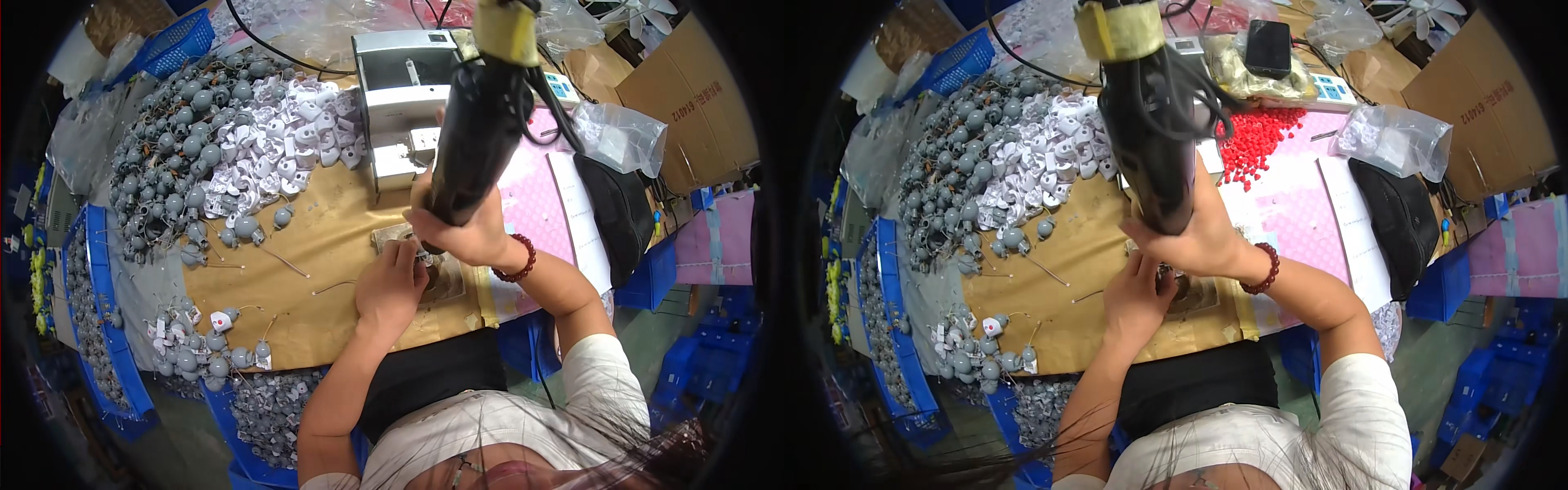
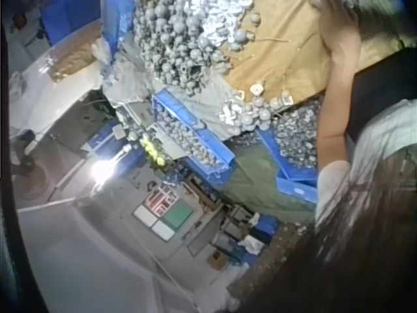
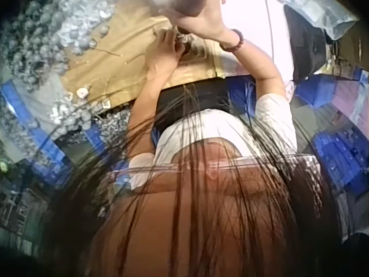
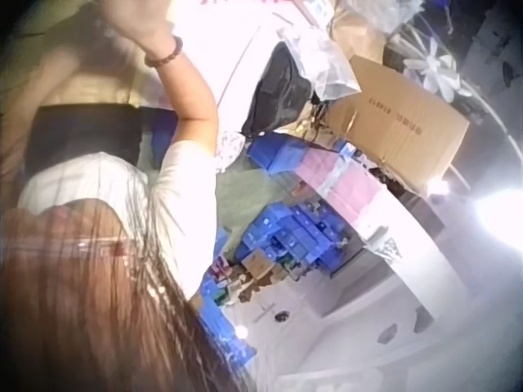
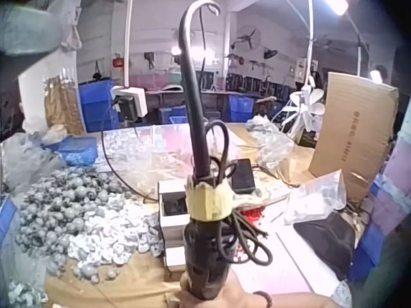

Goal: Assembling small plastic toy components by joining spherical halves and using an electric screwdriver to secure them.

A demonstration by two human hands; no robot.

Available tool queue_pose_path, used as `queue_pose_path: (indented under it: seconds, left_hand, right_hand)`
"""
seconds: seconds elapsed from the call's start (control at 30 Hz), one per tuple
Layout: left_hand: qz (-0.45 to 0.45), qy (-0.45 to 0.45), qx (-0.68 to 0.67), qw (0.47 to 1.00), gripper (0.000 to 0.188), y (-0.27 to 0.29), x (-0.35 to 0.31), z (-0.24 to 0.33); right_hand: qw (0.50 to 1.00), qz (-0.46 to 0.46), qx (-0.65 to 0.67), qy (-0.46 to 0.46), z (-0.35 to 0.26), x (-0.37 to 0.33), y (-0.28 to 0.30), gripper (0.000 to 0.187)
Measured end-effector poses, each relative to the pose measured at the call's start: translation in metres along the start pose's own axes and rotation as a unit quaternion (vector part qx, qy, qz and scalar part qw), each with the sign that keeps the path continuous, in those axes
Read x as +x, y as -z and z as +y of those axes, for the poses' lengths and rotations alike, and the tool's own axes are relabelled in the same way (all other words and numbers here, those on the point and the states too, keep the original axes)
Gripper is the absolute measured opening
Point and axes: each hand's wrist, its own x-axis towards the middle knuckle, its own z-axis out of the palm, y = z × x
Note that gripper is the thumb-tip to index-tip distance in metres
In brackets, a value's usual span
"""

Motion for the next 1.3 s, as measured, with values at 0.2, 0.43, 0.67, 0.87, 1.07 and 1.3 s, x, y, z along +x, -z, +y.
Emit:
queue_pose_path:
  seconds: [0.2,0.43,0.67,0.87,1.07,1.3]
  left_hand:
    - [0.006,0.006,-0.014,1.0,0.026,-0.003,0.0,-0.003]
    - [0.007,0.009,-0.008,1.0,0.025,-0.004,0.0,-0.003]
    - [0.019,0.014,-0.054,0.998,0.033,0.002,-0.001,-0.005]
    - [0.006,-0.004,-0.037,0.999,0.039,-0.002,-0.001,-0.007]
    - [-0.005,0.008,-0.047,0.999,0.04,0.001,0.0,-0.007]
    - [-0.059,0.09,-0.042,0.993,0.033,0.005,0.001,-0.001]
  right_hand:
    - [0.997,-0.044,-0.018,0.066,0.0,-0.011,-0.004,0.077]
    - [0.993,-0.072,-0.028,0.086,0.007,-0.021,-0.002,0.102]
    - [0.886,-0.186,-0.308,0.292,0.003,-0.022,0.009,0.086]
    - [0.985,-0.137,-0.073,0.073,0.006,-0.041,0.008,0.045]
    - [0.954,-0.206,-0.199,0.088,0.001,-0.032,0.013,0.031]
    - [0.972,-0.077,-0.185,0.124,0.021,-0.021,0.025,0.061]
